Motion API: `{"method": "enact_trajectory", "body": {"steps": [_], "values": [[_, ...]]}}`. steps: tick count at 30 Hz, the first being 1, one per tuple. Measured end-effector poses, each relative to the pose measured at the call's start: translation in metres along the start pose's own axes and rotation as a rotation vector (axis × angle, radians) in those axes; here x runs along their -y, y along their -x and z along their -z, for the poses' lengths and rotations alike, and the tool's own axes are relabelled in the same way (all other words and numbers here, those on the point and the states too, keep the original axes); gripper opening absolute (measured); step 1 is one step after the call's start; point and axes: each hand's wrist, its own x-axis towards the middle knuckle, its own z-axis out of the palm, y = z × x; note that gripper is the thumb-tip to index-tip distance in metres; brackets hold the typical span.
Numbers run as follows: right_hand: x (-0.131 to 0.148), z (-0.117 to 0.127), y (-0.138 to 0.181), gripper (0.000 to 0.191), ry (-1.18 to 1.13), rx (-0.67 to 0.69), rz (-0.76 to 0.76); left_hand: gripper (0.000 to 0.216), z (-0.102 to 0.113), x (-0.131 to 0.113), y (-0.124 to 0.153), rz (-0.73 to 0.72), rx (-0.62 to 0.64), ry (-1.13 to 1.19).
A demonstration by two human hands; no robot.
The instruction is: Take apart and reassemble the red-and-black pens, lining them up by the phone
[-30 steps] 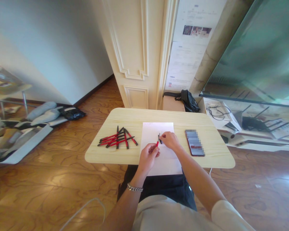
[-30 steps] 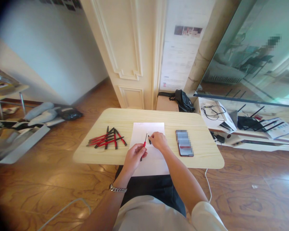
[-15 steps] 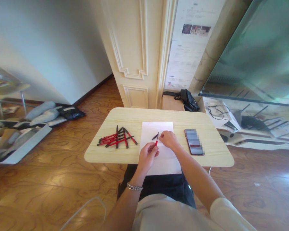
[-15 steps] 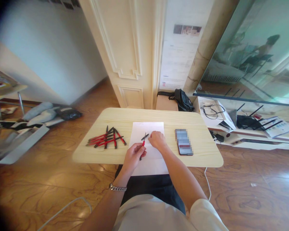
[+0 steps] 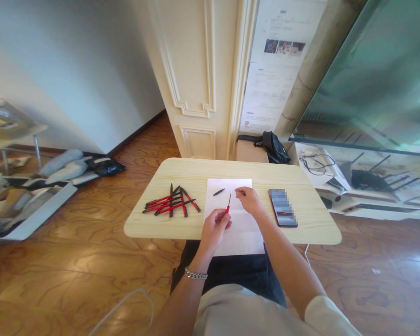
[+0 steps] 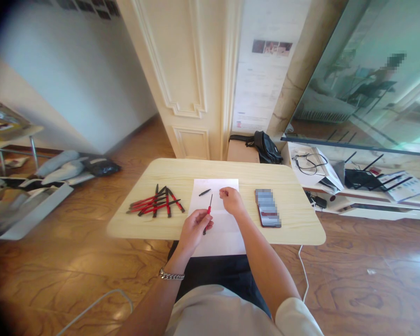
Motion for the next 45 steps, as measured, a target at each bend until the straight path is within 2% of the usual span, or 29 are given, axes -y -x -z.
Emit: {"method": "enact_trajectory", "body": {"steps": [5, 7, 10, 33, 36, 40, 42, 43, 45], "values": [[0.016, 0.008, 0.008, 0.028, -0.561, -0.057, -0.025, 0.037, -0.004, -0.002, 0.001, -0.006, 0.021, -0.003], [0.025, 0.01, 0.013, 0.031, -0.682, -0.05, -0.017, 0.037, -0.005, -0.003, 0.002, -0.005, 0.03, -0.003], [0.035, 0.011, 0.018, 0.032, -0.744, -0.034, -0.005, 0.035, -0.006, -0.004, 0.003, -0.016, 0.035, -0.01], [0.032, 0.007, 0.024, 0.031, -0.649, 0.019, -0.012, 0.036, -0.008, -0.004, 0.004, -0.003, 0.04, 0.005], [0.03, 0.005, 0.029, 0.029, -0.578, 0.067, 0.004, 0.038, -0.007, -0.005, 0.003, -0.007, 0.025, 0.009], [0.024, 0.006, 0.03, 0.028, -0.475, 0.262, 0.052, 0.038, -0.003, -0.004, 0.004, -0.019, 0.026, 0.011], [0.02, 0.005, 0.022, 0.027, -0.395, 0.317, 0.086, 0.038, 0.0, -0.004, 0.005, -0.026, 0.013, 0.014], [0.018, 0.002, 0.015, 0.025, -0.328, 0.3, 0.101, 0.039, 0.002, -0.003, 0.005, -0.027, -0.001, 0.018], [0.016, -0.005, 0.001, 0.02, -0.118, 0.182, 0.126, 0.039, 0.004, -0.003, 0.006, -0.023, -0.025, 0.028]]}}
